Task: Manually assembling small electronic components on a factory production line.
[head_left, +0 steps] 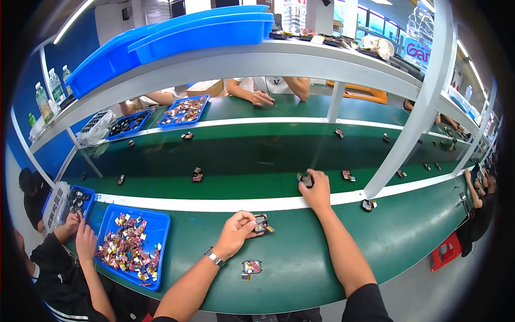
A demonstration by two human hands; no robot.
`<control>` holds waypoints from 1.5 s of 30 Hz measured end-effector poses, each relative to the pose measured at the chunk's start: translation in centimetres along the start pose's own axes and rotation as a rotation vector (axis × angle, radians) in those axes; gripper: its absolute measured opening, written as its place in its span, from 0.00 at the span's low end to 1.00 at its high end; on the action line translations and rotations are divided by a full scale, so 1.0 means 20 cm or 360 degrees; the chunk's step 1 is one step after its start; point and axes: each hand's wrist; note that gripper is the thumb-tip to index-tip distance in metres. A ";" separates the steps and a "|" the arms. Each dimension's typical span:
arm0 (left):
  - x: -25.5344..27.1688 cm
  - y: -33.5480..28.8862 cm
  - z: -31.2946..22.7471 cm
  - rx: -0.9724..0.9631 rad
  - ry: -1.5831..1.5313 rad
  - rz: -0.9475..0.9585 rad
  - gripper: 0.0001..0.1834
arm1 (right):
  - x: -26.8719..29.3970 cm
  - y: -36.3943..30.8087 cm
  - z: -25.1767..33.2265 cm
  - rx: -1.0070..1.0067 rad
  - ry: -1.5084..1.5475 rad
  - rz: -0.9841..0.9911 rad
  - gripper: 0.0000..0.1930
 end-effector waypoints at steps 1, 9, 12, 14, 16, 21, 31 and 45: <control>0.01 -0.02 -0.01 -0.0013 0.0012 -0.0056 0.03 | 0.03 -0.07 0.07 0.0075 0.0166 0.0071 0.22; 0.00 -0.02 -0.02 -0.0028 0.0073 -0.0025 0.03 | 0.39 -0.62 0.42 0.0656 0.0260 0.0896 0.25; -0.01 0.00 -0.02 -0.0059 0.0101 0.0025 0.03 | 0.45 -0.51 0.47 0.0766 0.0277 0.1038 0.23; 0.00 -0.01 -0.01 -0.0012 0.0122 0.0004 0.03 | 0.38 -0.41 0.49 0.0762 0.0391 0.0926 0.24; 0.02 -0.02 0.00 -0.0032 0.0146 0.0020 0.03 | 0.31 -0.33 0.54 0.0718 0.0505 0.0763 0.21; 0.02 -0.01 0.03 -0.0049 0.0183 0.0056 0.04 | 0.17 -0.36 0.52 0.0749 0.0595 0.0824 0.07; 0.01 -0.02 -0.02 0.0008 0.0145 0.0087 0.12 | 0.13 -0.41 0.54 0.0688 0.0513 0.0564 0.07; 0.03 -0.02 -0.01 -0.0018 0.0087 0.0103 0.12 | 0.07 -0.45 0.53 0.0424 0.0875 0.0645 0.06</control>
Point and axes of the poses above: each hand's wrist, its own y-axis towards the middle knuckle, its own x-axis out of the back of the hand, z = x × y, and after that the axes turned 3 degrees about z, right-handed
